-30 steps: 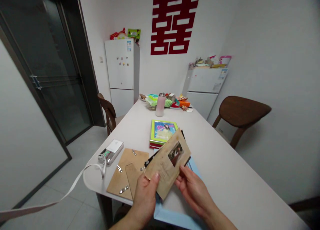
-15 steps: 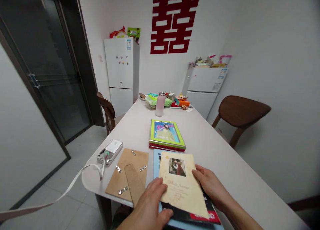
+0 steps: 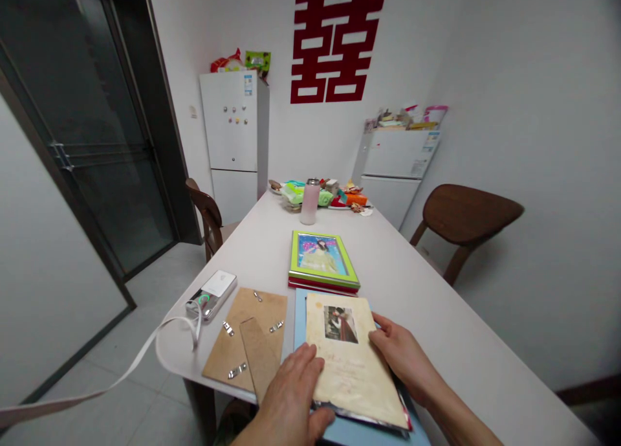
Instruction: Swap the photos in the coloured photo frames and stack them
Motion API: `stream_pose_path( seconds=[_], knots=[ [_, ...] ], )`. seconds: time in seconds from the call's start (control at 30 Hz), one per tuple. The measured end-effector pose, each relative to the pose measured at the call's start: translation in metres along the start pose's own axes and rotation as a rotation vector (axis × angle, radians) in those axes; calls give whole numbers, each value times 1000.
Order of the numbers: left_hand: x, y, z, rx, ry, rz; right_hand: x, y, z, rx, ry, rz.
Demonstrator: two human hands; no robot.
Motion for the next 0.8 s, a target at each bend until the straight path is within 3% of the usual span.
stream_pose_path(
  seconds=[0.33,0.5,0.63,0.8],
  knots=[
    [-2,-2,2,-176,-168,72,15,5,-8,-107,53,-169],
    [-4,-4,-2,-170,-257,77,9,7,-9,-107,38,-161],
    [-2,-2,-2,-129,-212,71,9,3,-6,-93,63,-215],
    [0,-5,2,-27,-142,72,12,2,-4,-233,247,-661]
  ],
)
Point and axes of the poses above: each hand's wrist, its own z-axis towards the middle knuckle, its own y-axis out of the back of the hand, x = y × z, the point moved 4 cm from there along z, towards the middle knuckle, and after that the axes turned 3 degrees about z, right-handed, at the moved point
